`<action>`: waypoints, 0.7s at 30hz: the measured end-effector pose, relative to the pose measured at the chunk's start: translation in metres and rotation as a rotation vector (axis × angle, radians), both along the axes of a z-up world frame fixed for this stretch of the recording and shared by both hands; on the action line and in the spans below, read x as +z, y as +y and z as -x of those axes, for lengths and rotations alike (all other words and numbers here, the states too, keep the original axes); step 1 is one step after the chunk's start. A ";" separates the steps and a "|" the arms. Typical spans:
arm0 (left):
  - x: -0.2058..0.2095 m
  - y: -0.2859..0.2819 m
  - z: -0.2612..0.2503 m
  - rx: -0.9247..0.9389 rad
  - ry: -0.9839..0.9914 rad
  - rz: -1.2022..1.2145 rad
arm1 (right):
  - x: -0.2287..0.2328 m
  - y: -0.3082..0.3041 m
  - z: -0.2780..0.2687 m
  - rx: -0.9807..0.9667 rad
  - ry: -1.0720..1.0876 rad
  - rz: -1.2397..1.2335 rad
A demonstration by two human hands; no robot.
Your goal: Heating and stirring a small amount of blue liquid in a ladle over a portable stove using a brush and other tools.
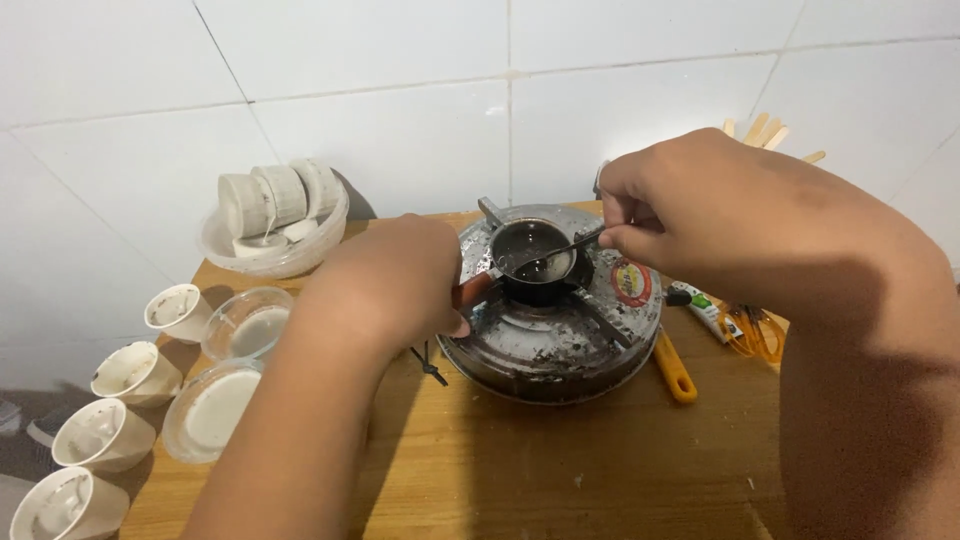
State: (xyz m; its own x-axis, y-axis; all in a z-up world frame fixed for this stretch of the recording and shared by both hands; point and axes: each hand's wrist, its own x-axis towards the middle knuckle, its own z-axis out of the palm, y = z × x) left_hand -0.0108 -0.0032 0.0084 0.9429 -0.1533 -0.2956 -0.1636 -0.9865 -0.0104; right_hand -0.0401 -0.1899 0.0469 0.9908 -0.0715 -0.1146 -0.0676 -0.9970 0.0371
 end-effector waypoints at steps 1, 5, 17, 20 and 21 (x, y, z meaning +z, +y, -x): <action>-0.004 0.001 -0.002 0.000 -0.002 0.000 | 0.000 0.000 0.000 0.000 -0.002 0.000; -0.011 0.005 -0.008 -0.068 -0.051 0.015 | 0.000 -0.001 -0.001 -0.004 -0.003 -0.001; 0.002 0.011 -0.004 -0.028 -0.064 0.073 | 0.004 -0.007 -0.002 0.023 -0.076 -0.029; 0.006 0.017 -0.004 0.000 -0.083 0.078 | 0.002 -0.011 -0.004 0.027 -0.131 -0.052; 0.006 0.019 -0.004 0.019 -0.088 0.070 | 0.001 -0.012 -0.006 0.036 -0.155 -0.051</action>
State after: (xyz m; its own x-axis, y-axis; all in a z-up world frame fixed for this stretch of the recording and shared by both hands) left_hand -0.0064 0.0156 0.0149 0.9679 -0.1521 -0.2003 -0.1460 -0.9883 0.0452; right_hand -0.0344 -0.2022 0.0477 0.9987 -0.0336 0.0376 -0.0328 -0.9992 -0.0222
